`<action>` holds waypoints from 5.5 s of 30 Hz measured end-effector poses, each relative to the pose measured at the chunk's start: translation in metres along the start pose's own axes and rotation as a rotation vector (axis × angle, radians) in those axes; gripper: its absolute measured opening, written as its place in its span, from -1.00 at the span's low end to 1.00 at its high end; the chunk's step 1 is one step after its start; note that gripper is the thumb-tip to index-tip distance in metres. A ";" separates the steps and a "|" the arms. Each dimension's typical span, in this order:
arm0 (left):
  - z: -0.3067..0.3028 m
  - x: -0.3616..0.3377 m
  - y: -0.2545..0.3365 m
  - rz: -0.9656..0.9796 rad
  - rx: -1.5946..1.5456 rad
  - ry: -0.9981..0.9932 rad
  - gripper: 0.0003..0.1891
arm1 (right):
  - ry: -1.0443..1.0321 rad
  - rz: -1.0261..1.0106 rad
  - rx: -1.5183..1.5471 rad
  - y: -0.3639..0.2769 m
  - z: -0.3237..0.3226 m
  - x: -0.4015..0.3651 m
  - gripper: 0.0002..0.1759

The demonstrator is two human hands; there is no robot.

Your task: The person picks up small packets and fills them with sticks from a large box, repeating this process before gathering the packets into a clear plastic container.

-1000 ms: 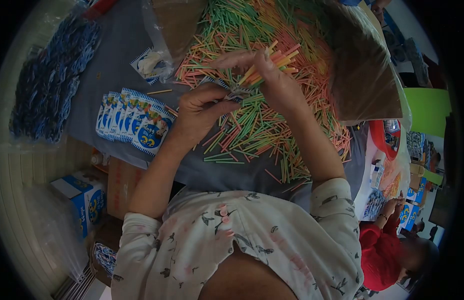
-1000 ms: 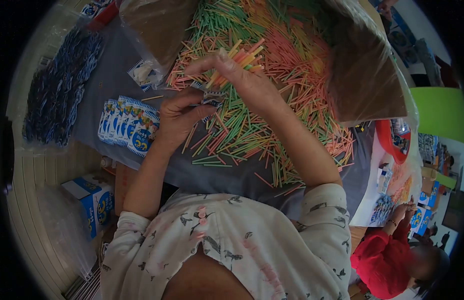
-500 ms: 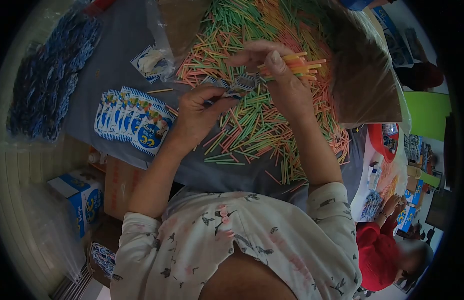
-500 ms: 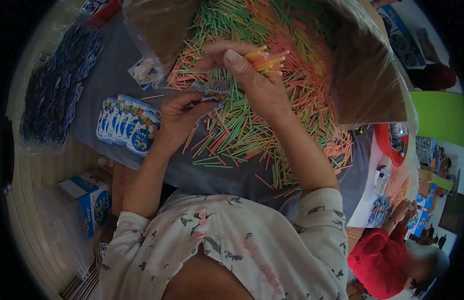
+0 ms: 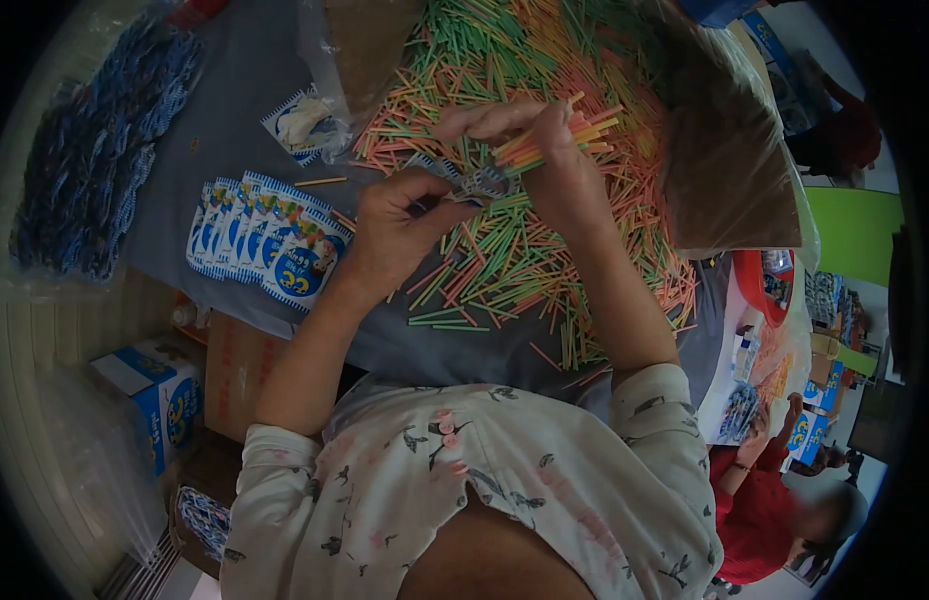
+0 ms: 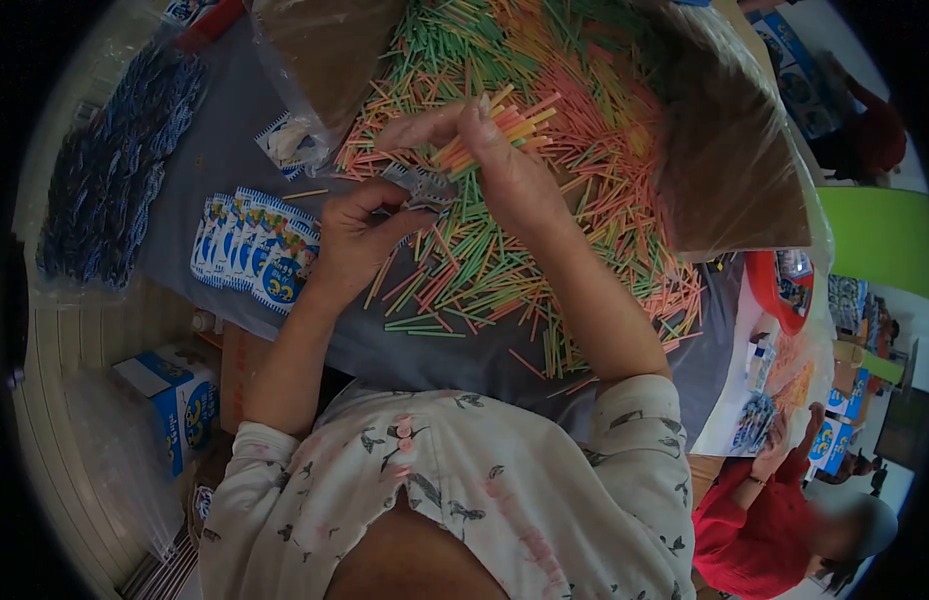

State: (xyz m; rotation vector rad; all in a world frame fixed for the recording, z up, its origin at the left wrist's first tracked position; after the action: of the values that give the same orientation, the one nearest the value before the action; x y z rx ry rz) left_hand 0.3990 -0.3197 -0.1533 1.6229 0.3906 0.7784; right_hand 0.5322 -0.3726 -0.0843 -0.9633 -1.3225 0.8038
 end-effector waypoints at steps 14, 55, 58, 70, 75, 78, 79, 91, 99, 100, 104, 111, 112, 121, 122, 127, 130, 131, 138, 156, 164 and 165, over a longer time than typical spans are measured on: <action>0.004 -0.004 -0.006 -0.113 -0.064 -0.001 -0.83 | -0.166 -0.006 -0.069 0.000 0.007 0.000 -0.20; -0.009 -0.030 0.030 0.110 0.023 -0.084 -0.83 | -0.360 0.044 -0.505 0.013 0.055 -0.026 -0.40; -0.023 -0.056 0.049 -0.002 0.190 -0.024 -0.85 | -0.205 -0.072 -0.366 -0.008 0.035 -0.027 -0.45; -0.058 -0.064 0.056 0.100 1.335 0.084 -0.68 | 0.155 0.372 -1.982 0.025 -0.158 -0.050 -0.72; 0.003 -0.023 0.030 0.154 1.091 -0.165 -0.70 | 0.105 0.581 -2.041 0.048 -0.163 -0.037 -0.66; 0.023 -0.021 0.007 0.234 1.199 -0.186 -0.79 | 0.155 0.528 -2.150 0.053 -0.166 -0.046 -0.60; 0.026 -0.024 0.008 0.264 1.219 -0.162 -0.83 | 0.157 0.555 -2.091 0.056 -0.169 -0.048 -0.58; -0.006 -0.018 0.023 0.178 0.815 -0.052 -0.88 | 0.483 0.178 -1.082 0.025 -0.205 -0.053 -0.72; 0.009 -0.017 0.014 0.340 1.106 0.016 -0.90 | 0.183 0.295 -1.621 0.005 -0.138 -0.045 -0.62; 0.008 -0.016 0.020 0.391 1.102 0.050 -0.92 | 0.074 0.210 -1.531 0.018 -0.132 -0.048 -0.58; 0.011 -0.025 0.013 0.415 1.199 -0.003 -0.90 | -0.166 0.363 -1.336 0.044 -0.109 -0.039 -0.53; 0.005 -0.031 0.017 0.247 1.094 -0.099 -0.78 | -0.253 0.461 -1.594 0.061 -0.085 -0.017 -0.66; 0.003 -0.029 0.017 0.234 1.077 -0.116 -0.79 | -0.187 0.335 -1.658 0.061 -0.083 -0.016 -0.64; 0.001 -0.032 0.012 0.353 1.105 -0.025 -0.86 | -0.020 0.390 -1.576 0.077 -0.104 -0.015 -0.56; 0.002 -0.033 0.010 0.349 1.122 -0.046 -0.85 | 0.016 0.371 -1.513 0.076 -0.105 -0.016 -0.56; 0.005 -0.034 0.014 0.349 1.109 -0.052 -0.86 | -0.177 0.457 -1.768 0.067 -0.083 -0.007 -0.54; 0.006 -0.034 0.016 0.325 1.127 -0.062 -0.89 | -0.272 0.492 -1.921 0.069 -0.071 0.004 -0.54; 0.006 -0.033 0.016 0.310 1.139 -0.074 -0.91 | -0.289 0.520 -1.951 0.070 -0.069 0.007 -0.59; 0.004 -0.032 0.014 0.286 1.121 -0.045 -0.97 | -0.258 0.669 -1.932 0.075 -0.075 0.018 -0.57; 0.000 -0.025 0.025 0.470 1.085 0.055 -0.90 | 0.692 0.104 -0.330 0.027 -0.134 -0.034 -0.81; -0.007 -0.033 0.024 0.303 1.022 -0.020 -0.83 | 0.389 0.182 -0.499 0.062 -0.132 -0.048 -0.72; -0.010 -0.033 0.025 0.300 1.025 -0.020 -0.83 | 0.346 0.266 -0.499 0.064 -0.131 -0.049 -0.72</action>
State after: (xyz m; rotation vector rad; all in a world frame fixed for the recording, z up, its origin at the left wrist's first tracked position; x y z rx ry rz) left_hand 0.3646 -0.3384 -0.1376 2.6902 0.5913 0.8327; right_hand 0.6610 -0.4055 -0.1619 -1.6218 -1.1200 0.4735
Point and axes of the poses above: each hand's wrist, its own x-axis towards the middle knuckle, its own z-axis out of the palm, y = z × x, the point moved 6 cm from there along x, towards the middle knuckle
